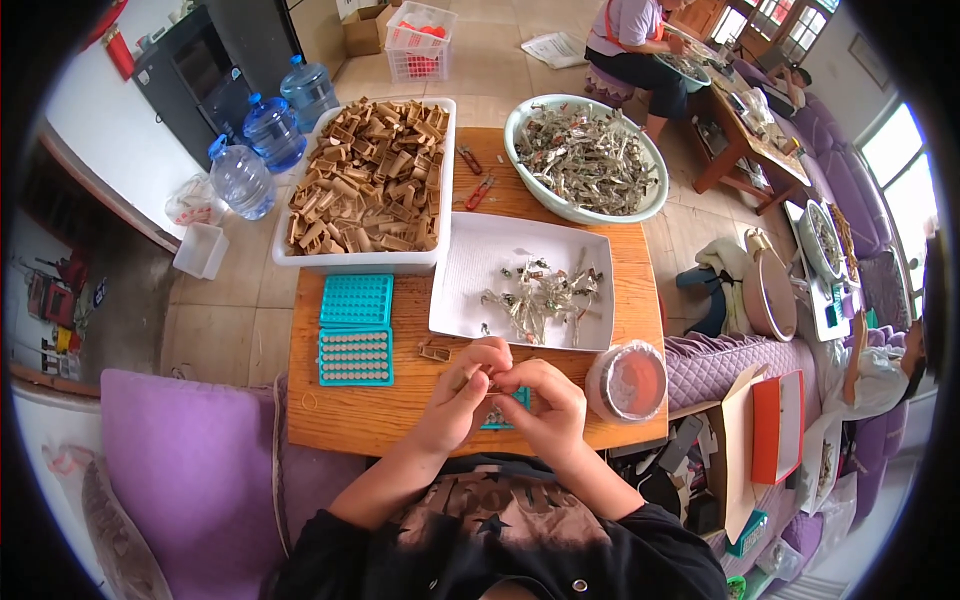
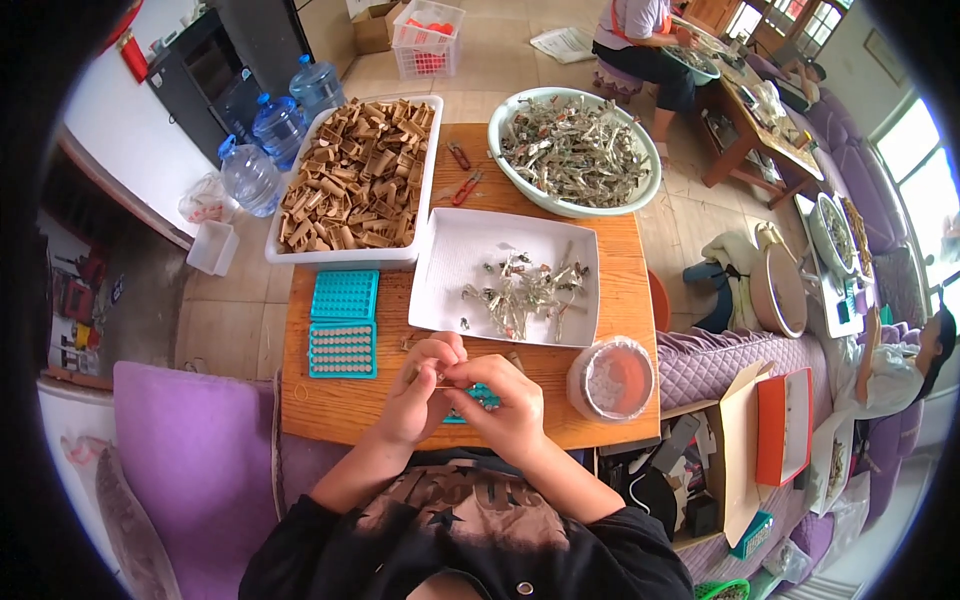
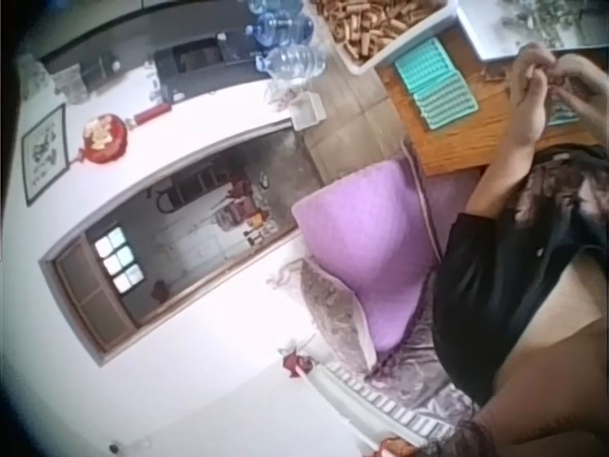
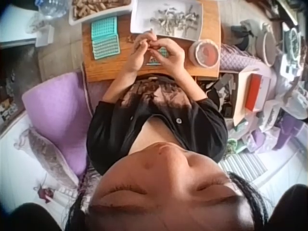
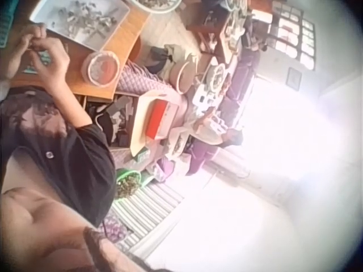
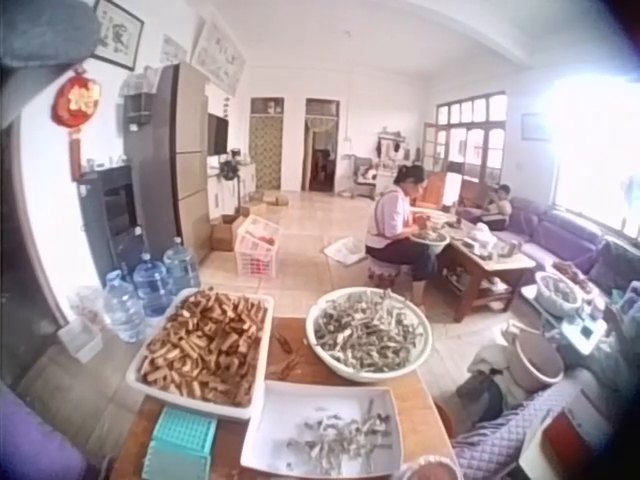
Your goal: The person takes small components and wires, assembling small electronic parts by hand at a table and placing them into a green holder.
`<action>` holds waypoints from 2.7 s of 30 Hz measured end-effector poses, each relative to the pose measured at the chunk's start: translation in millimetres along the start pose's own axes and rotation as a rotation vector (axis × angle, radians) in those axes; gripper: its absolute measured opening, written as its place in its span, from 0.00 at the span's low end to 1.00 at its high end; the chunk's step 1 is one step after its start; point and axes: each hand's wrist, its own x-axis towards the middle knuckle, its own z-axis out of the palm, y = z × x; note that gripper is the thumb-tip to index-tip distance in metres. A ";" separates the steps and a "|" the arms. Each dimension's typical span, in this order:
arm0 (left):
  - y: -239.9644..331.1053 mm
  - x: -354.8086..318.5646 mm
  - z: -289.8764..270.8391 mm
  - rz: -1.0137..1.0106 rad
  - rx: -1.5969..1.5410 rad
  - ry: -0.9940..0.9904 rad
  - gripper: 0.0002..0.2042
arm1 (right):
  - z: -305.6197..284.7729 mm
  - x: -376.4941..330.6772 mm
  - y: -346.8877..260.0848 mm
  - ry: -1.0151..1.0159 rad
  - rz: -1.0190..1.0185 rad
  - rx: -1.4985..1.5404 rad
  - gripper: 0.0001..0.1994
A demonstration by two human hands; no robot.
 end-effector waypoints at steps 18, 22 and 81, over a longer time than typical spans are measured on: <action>14.2 -6.1 -21.2 -0.285 0.226 0.118 0.10 | -14.5 6.3 -3.3 -0.016 -0.024 -0.214 0.10; 11.1 -5.2 -19.5 -0.268 0.293 0.128 0.11 | -16.3 4.5 0.8 -0.045 -0.022 -0.222 0.09; 9.0 -25.2 -13.5 0.096 0.539 0.138 0.07 | 7.8 -19.4 15.9 -0.113 0.160 -0.089 0.25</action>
